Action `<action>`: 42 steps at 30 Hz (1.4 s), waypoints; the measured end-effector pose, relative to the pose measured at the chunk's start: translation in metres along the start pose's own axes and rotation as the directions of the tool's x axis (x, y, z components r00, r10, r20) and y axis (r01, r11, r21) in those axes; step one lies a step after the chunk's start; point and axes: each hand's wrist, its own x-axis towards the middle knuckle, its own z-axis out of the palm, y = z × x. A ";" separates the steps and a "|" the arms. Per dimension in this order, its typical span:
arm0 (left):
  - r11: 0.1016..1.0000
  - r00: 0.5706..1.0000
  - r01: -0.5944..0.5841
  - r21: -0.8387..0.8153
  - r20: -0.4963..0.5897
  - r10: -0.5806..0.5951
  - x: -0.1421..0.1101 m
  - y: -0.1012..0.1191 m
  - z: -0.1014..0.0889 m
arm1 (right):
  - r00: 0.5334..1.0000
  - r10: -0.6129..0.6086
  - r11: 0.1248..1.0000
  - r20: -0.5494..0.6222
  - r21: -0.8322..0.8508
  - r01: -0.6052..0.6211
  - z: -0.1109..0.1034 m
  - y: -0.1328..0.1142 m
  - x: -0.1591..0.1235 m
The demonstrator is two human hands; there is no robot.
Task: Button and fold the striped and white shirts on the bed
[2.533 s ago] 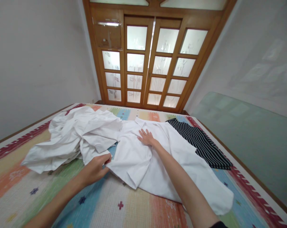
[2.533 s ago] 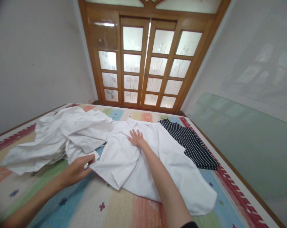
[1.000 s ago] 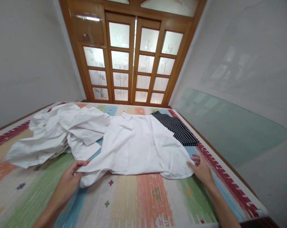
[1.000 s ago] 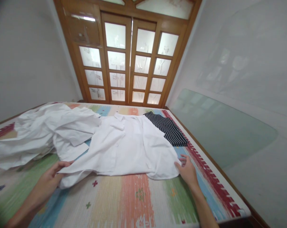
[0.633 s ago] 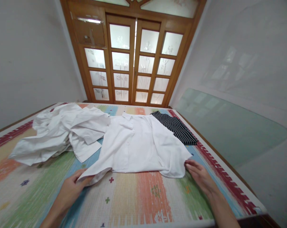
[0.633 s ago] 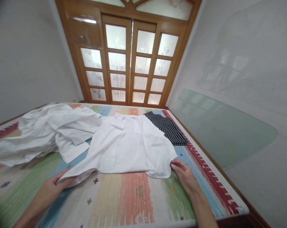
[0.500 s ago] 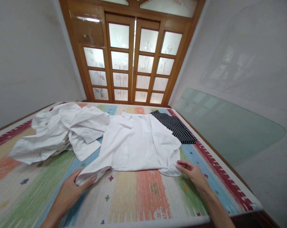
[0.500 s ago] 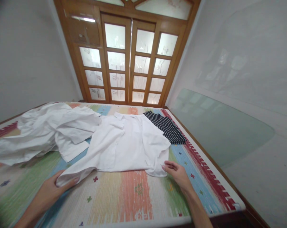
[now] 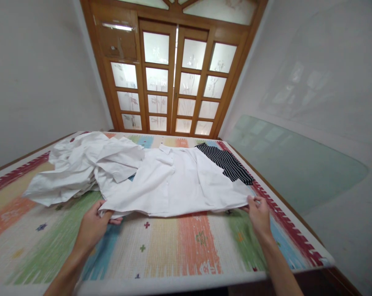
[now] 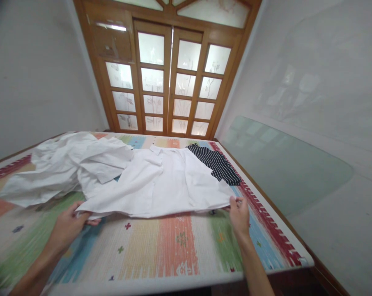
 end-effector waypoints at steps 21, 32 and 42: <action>0.223 0.610 -0.740 0.634 0.494 0.620 0.002 -0.034 -0.027 | 0.963 0.268 0.961 0.004 -0.064 -0.268 -0.065 0.028 0.017; -0.079 0.419 -0.874 0.480 0.825 0.379 0.004 0.008 0.061 | 0.995 0.100 0.989 0.012 -0.114 -0.098 -0.020 0.020 0.046; 0.064 0.227 -0.972 0.227 0.819 0.527 -0.028 0.022 0.071 | 0.925 -0.364 0.928 0.111 -0.048 0.371 0.029 -0.074 -0.013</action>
